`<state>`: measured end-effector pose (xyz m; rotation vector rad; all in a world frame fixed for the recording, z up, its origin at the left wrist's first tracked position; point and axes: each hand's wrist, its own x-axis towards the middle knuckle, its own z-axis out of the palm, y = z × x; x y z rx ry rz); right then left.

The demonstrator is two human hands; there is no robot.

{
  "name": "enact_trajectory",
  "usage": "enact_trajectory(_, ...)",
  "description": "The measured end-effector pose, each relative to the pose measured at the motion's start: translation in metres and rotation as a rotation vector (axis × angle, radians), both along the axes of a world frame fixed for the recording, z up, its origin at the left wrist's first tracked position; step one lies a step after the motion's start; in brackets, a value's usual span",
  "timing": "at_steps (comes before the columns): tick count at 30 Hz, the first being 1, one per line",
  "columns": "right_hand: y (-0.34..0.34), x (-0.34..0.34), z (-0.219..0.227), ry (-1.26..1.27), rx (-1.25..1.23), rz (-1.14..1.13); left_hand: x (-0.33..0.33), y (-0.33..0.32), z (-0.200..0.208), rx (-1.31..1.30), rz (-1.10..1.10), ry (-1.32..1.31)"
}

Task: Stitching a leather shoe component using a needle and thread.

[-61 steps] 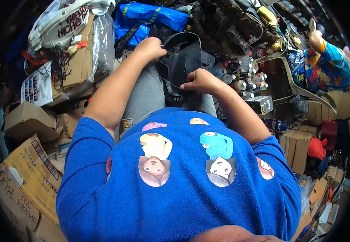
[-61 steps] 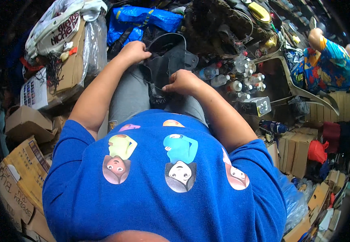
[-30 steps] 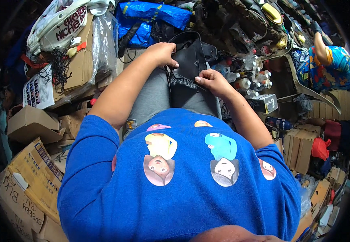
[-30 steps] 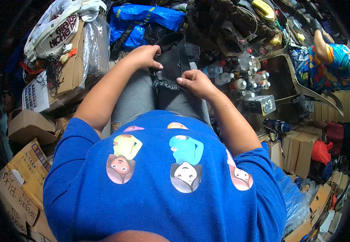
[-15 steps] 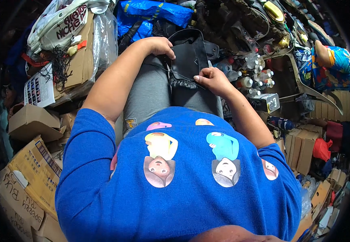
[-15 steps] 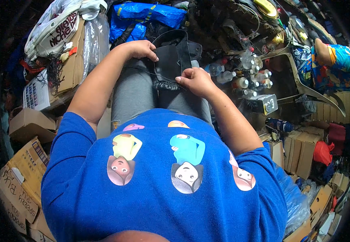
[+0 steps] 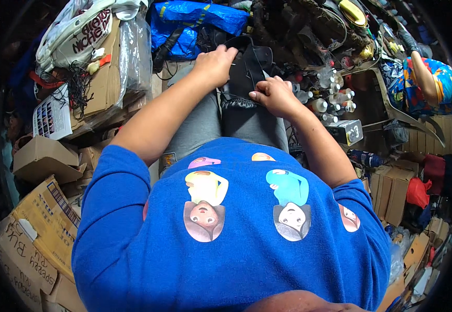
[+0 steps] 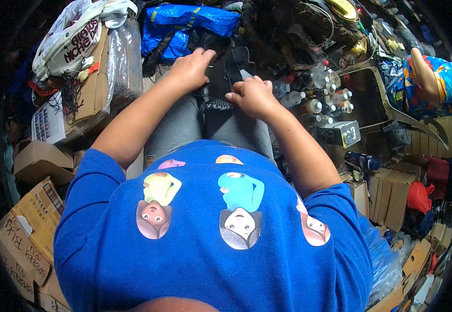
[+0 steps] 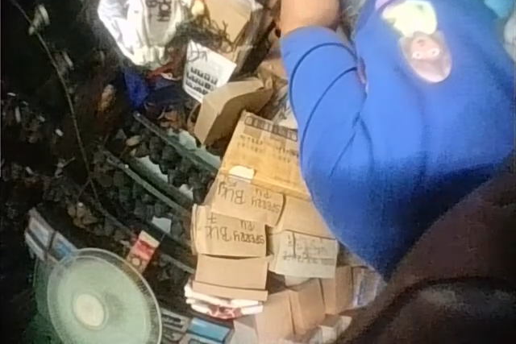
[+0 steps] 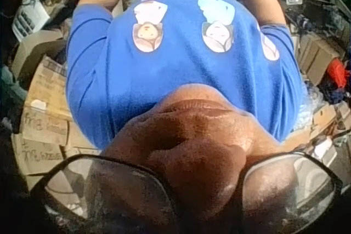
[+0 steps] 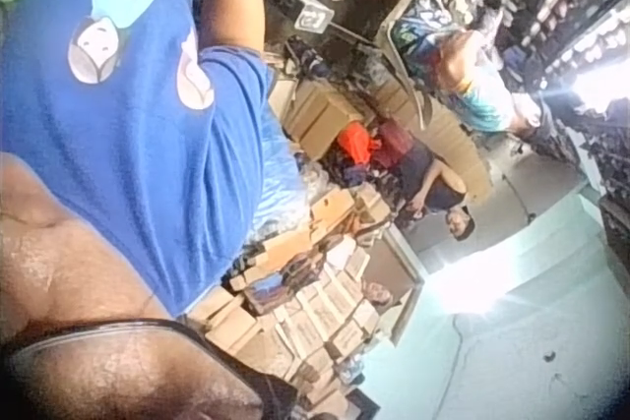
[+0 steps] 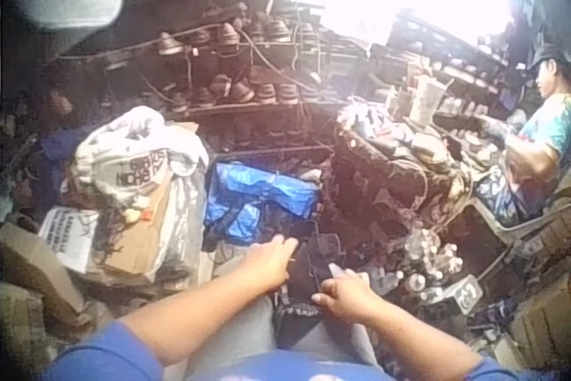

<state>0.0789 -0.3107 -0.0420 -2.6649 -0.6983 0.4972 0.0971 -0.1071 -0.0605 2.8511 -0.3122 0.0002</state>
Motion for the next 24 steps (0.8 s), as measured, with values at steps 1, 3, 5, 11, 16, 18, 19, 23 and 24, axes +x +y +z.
enact_trajectory(1,-0.001,0.006,-0.001,-0.015,-0.023,0.021,-0.008,-0.002,0.001,-0.001,-0.006,0.0)
enact_trajectory(3,0.0,0.017,0.005,0.226,-0.055,-0.03,-0.028,-0.001,0.002,-0.398,-0.274,-0.109)
enact_trajectory(5,-0.001,0.014,0.007,0.3,-0.015,-0.068,-0.05,-0.003,0.004,-0.488,-0.358,0.102)
enact_trajectory(11,0.006,-0.018,0.032,-0.262,0.106,0.059,-0.034,0.007,0.007,-0.622,-0.4,0.126)
enact_trajectory(16,-0.004,-0.009,0.019,0.191,0.126,0.008,-0.007,-0.014,0.006,-0.458,-0.476,0.213)
enact_trajectory(18,-0.011,-0.012,0.02,0.17,0.174,0.075,-0.002,-0.015,-0.002,-0.473,-0.468,0.246)
enact_trajectory(19,-0.017,-0.015,0.021,0.178,0.194,0.064,0.001,-0.013,-0.006,-0.506,-0.482,0.28)
enact_trajectory(23,-0.044,-0.03,0.043,0.363,0.532,-0.139,0.008,-0.009,-0.008,-0.543,-0.481,0.359)
enact_trajectory(24,-0.056,-0.024,0.046,0.338,0.52,-0.156,0.011,-0.007,-0.006,-0.518,-0.469,0.399)
